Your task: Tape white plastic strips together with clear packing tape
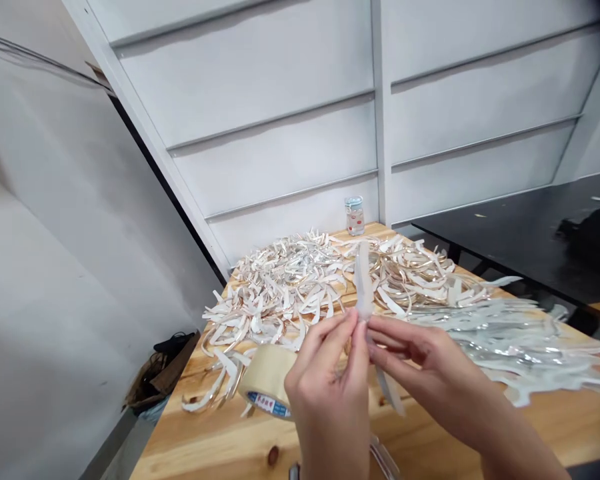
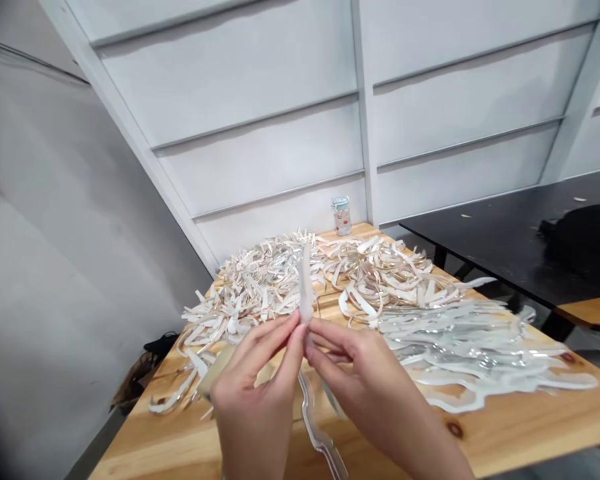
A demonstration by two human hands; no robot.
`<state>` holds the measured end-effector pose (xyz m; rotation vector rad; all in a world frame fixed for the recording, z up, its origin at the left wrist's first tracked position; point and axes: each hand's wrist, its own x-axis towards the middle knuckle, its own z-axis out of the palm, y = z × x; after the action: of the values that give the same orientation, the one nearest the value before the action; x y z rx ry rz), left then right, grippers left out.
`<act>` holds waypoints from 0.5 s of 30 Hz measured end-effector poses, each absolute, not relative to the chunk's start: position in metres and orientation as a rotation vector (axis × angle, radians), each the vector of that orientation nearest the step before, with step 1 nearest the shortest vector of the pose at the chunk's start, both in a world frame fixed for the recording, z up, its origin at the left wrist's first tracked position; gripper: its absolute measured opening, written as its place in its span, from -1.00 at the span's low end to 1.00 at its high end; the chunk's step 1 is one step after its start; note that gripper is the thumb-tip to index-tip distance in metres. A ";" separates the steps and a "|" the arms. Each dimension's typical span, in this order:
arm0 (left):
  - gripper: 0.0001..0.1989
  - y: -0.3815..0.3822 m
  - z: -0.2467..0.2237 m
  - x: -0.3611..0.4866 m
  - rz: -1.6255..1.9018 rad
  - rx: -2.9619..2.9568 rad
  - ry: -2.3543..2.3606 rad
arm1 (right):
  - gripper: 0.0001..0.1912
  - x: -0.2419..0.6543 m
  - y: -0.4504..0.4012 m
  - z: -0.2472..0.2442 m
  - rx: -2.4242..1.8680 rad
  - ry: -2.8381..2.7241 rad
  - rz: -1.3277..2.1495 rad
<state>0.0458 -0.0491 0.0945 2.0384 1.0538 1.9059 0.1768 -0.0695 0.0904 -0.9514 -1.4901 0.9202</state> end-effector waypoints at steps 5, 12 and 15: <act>-0.79 -0.043 0.088 0.048 1.774 1.938 1.286 | -0.63 0.163 -0.059 0.080 -1.101 -1.513 0.606; -0.82 -0.044 0.084 0.047 1.777 1.961 1.188 | -0.56 0.170 -0.057 0.071 -1.173 -1.698 0.202; -0.83 -0.045 0.083 0.050 1.841 1.976 1.150 | -0.53 0.170 -0.060 0.071 -1.141 -1.684 0.055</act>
<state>0.0501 -0.0454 0.0835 1.9764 1.1499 1.8412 0.1704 -0.0605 0.0706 -1.1406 -1.6844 0.0551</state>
